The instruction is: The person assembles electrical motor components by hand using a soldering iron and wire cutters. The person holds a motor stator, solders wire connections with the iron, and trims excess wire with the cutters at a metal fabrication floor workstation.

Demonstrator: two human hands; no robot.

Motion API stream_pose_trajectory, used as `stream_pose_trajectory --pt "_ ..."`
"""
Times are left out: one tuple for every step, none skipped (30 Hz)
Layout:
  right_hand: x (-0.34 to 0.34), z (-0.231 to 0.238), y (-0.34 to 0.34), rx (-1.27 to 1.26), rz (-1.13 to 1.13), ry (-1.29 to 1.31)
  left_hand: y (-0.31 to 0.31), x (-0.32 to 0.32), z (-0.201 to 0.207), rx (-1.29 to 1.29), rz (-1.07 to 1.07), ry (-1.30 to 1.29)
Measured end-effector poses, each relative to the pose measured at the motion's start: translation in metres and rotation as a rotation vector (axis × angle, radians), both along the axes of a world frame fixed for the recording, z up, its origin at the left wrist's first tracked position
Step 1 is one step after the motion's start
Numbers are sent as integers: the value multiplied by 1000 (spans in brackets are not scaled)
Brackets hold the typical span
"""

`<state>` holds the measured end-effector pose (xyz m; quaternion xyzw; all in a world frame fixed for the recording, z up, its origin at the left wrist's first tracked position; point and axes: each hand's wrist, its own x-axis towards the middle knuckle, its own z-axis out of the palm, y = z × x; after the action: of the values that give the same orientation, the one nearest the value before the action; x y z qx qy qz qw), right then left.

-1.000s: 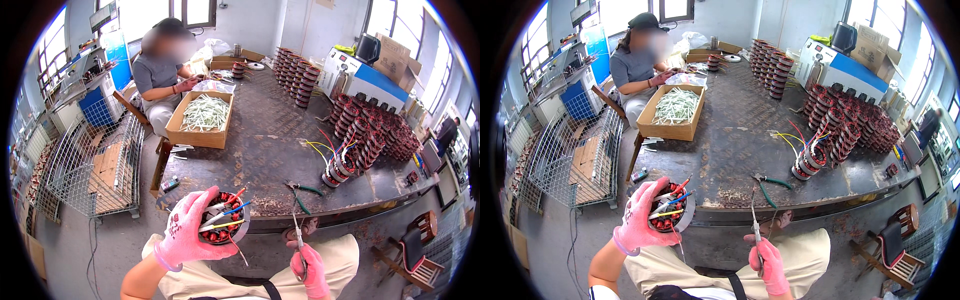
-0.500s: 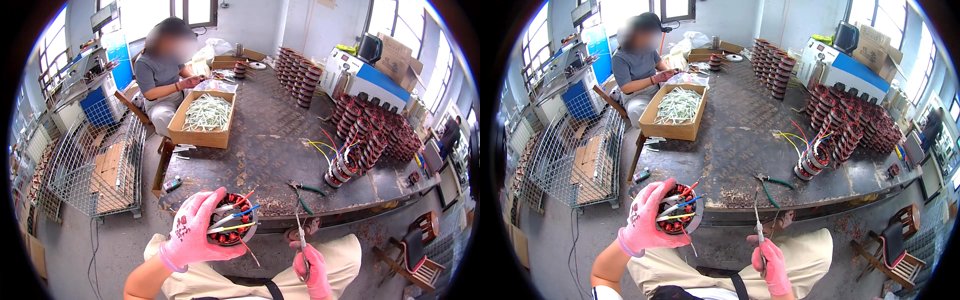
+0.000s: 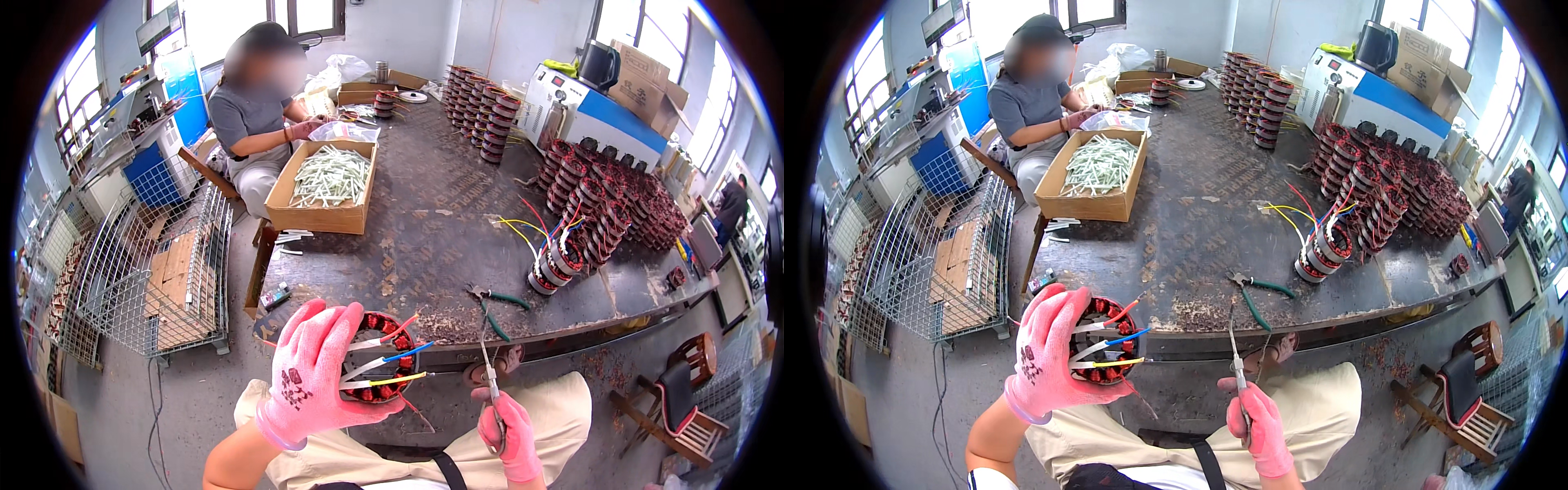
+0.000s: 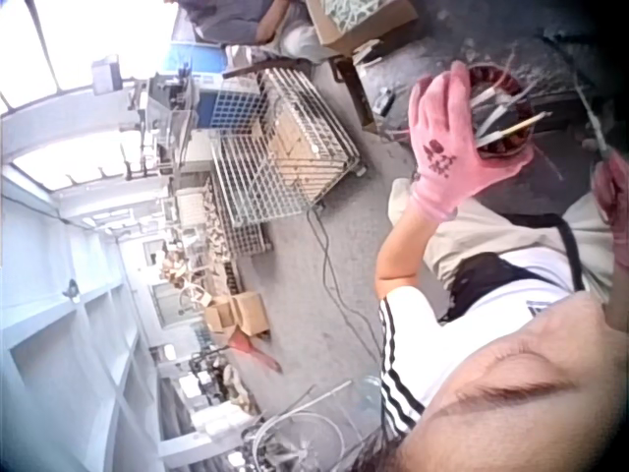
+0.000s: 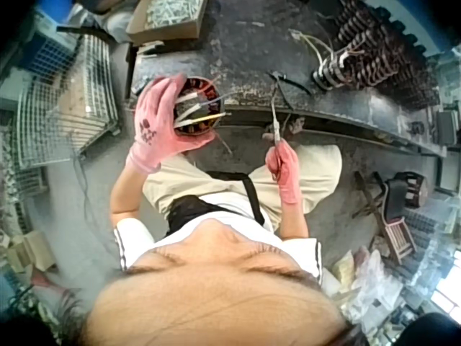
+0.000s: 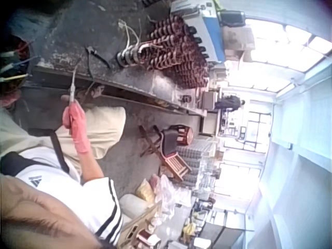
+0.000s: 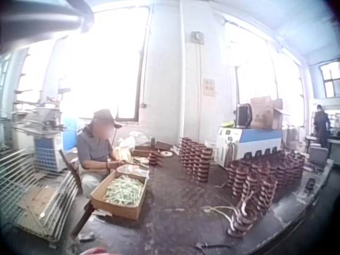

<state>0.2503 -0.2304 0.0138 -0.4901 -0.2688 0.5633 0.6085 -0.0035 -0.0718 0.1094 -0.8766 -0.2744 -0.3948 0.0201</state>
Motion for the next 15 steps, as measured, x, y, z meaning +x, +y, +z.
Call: stream_pose_trajectory --pt "1 1 -1 -8 6 10 -1 0 1 4 5 8" --pt "1 1 -1 -16 13 21 -2 0 2 8 9 16" --pt "2 1 -1 -16 15 16 -2 1 2 7 9 15" --pt "2 0 -1 -15 19 12 -2 1 3 7 9 15" --pt "2 0 -1 -14 22 8 -2 1 3 7 10 15" --pt "1 1 -1 -19 22 12 -2 1 2 8 9 13" --pt "1 2 -1 -23 22 14 -2 1 1 10 8 9" --pt "1 2 -1 -27 23 17 -2 1 0 11 7 5" --pt "1 2 -1 -31 21 9 -2 1 0 10 9 5" --pt "0 1 -2 -34 19 2 -2 1 -1 8 11 6" --pt "0 1 -2 -37 17 -5 -2 1 -1 6 13 8" --pt "1 1 -2 -35 16 -10 -1 1 -2 -3 8 5" --pt "2 1 -2 -33 17 -11 0 2 -4 -13 4 6" --pt "2 1 -2 -32 16 -13 2 3 -6 -23 0 6" --pt "1 0 -2 -34 14 6 3 3 -8 -44 9 21"
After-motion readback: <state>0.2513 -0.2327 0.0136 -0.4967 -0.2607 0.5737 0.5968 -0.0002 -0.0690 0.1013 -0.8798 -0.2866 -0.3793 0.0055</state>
